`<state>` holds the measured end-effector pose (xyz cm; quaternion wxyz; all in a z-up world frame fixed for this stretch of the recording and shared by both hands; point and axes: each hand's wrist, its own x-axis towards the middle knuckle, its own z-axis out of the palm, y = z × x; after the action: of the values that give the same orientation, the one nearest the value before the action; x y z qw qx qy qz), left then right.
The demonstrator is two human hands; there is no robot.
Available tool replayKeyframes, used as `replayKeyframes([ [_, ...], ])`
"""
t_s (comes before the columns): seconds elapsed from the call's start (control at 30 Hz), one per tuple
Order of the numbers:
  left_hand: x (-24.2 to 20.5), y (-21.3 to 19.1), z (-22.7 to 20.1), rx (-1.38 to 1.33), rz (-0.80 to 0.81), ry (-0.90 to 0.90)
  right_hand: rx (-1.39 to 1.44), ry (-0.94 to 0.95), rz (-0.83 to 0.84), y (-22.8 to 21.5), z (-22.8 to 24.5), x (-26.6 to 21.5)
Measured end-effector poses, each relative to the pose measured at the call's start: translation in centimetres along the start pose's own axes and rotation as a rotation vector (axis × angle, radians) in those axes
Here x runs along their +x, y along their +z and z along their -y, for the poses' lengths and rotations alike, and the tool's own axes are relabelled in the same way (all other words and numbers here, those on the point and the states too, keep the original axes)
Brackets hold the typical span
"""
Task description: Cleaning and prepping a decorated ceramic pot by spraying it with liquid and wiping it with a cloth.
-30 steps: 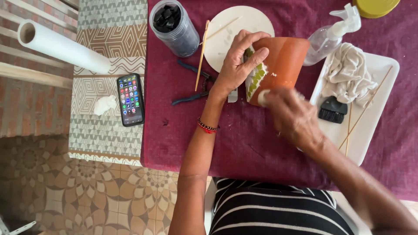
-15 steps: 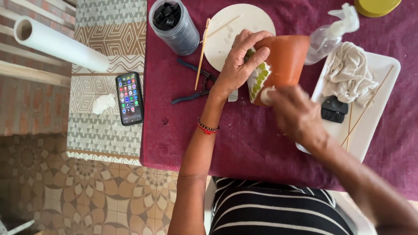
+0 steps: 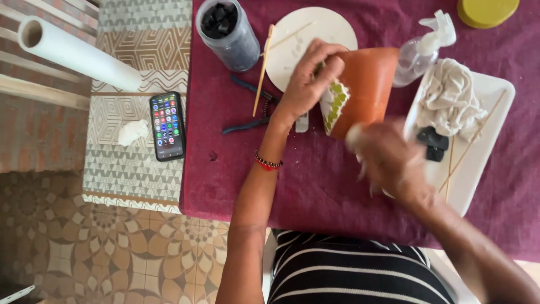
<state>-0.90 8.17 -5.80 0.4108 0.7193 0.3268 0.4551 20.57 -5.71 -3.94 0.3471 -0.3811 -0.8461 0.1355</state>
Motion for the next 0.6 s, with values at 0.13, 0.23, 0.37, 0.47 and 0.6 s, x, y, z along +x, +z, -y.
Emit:
replayKeyframes([
  [0.13,0.4,0.6,-0.7,-0.242,-0.219,-0.091,-0.158,0.045,-0.348,-1.8,-1.1,3.3],
  [0.23,0.8,1.2,-1.8,-0.355,-0.296,-0.183,-0.195,0.034,-0.33,-1.2,-1.6,4.5],
  [0.37,1.1,1.4,-1.8,-0.172,-0.366,-0.034,-0.264,-0.026,-0.313,-0.5,-1.6,5.9],
  [0.47,1.5,1.0,-2.2,-0.009,-0.414,-0.026,-0.227,-0.056,-0.304,-0.7,-1.4,8.1],
  [0.6,1.8,0.0,-3.7,0.077,-0.342,-0.014,-0.145,-0.14,-0.309,0.0,-1.2,10.9],
])
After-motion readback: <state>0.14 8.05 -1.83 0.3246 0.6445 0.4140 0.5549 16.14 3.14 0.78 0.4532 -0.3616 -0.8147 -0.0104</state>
